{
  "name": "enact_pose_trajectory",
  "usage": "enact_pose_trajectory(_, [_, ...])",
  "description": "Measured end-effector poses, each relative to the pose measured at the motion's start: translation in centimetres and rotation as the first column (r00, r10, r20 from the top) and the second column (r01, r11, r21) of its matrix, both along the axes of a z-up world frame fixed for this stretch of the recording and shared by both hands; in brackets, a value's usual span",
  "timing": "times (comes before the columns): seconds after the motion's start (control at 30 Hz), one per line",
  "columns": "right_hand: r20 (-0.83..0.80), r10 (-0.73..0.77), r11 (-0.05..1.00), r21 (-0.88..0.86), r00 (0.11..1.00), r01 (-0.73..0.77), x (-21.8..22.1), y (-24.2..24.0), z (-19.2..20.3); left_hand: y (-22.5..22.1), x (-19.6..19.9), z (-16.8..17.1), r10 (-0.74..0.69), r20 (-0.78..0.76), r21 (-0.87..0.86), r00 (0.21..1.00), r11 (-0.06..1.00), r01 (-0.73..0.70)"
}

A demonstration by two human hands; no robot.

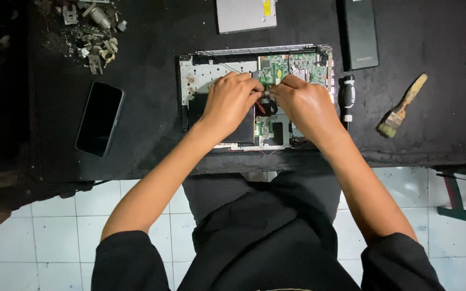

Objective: Installing a battery and screwing the back cover onto a laptop during a repair process.

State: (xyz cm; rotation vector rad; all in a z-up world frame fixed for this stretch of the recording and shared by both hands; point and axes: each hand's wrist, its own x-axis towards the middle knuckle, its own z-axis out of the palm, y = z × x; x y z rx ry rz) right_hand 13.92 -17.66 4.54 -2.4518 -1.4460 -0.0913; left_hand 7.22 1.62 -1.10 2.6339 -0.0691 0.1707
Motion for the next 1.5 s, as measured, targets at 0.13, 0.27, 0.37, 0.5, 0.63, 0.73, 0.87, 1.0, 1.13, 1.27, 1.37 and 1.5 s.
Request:
enact_pose_trajectory(0.13, [0.030,0.018,1.000,-0.022,0.999,-0.018,0.3,-0.1,-0.1,0.2,0.1,0.1,-0.036,0.029,0.041,0.999,0.999,0.035])
enact_pose_trajectory(0.27, [0.118,0.040,0.997,-0.074,0.992,-0.031,0.4,-0.3,-0.3,0.4,-0.2,1.0,-0.109,0.086,-0.004,0.990,0.994,0.110])
enact_pose_trajectory(0.37, [0.158,0.061,0.991,-0.131,0.986,-0.040,0.7,-0.3,-1.0,0.4,-0.3,0.0,-0.124,0.124,-0.006,0.984,0.992,0.126])
enact_pose_trajectory(0.5, [0.213,0.100,0.988,-0.141,0.972,-0.071,1.0,0.0,-1.5,0.4,-0.3,-0.9,-0.122,0.179,0.045,0.976,0.992,0.116])
enact_pose_trajectory(0.63, [0.239,0.120,0.986,-0.144,0.964,-0.087,1.1,0.0,-1.6,0.8,-0.2,-2.8,-0.144,0.192,0.076,0.971,0.988,0.131])
enact_pose_trajectory(0.73, [0.206,0.107,0.986,-0.151,0.973,-0.076,1.1,0.1,-1.1,0.7,0.0,-4.4,-0.169,0.260,0.227,0.951,0.968,0.110])
enact_pose_trajectory(0.87, [0.144,0.124,0.984,-0.148,0.982,-0.102,1.4,0.1,-0.8,0.2,-0.9,-1.8,-0.166,0.295,0.183,0.941,0.976,0.115])
enact_pose_trajectory(1.0, [0.113,0.114,0.984,-0.149,0.987,-0.096,1.1,0.4,0.0,0.8,-0.3,-3.6,-0.216,0.362,0.295,0.907,0.949,0.108])
enact_pose_trajectory(1.13, [0.173,0.112,0.982,-0.168,0.979,-0.083,1.4,0.3,-1.4,0.3,-0.6,-1.4,-0.205,0.361,0.270,0.910,0.957,0.108])
enact_pose_trajectory(1.27, [0.200,0.108,0.982,-0.173,0.974,-0.073,1.3,0.4,-1.6,0.2,-0.7,-1.7,-0.200,0.335,0.266,0.921,0.958,0.111])
enact_pose_trajectory(1.37, [0.220,0.110,0.982,-0.175,0.969,-0.071,1.2,0.3,-1.9,0.3,-0.5,-2.8,-0.166,0.310,0.243,0.936,0.966,0.091])
enact_pose_trajectory(1.5, [0.088,-0.003,0.999,-0.050,0.996,0.007,-0.4,-0.4,1.2,0.9,-1.4,0.0,-0.108,0.263,0.081,0.959,0.993,0.089])
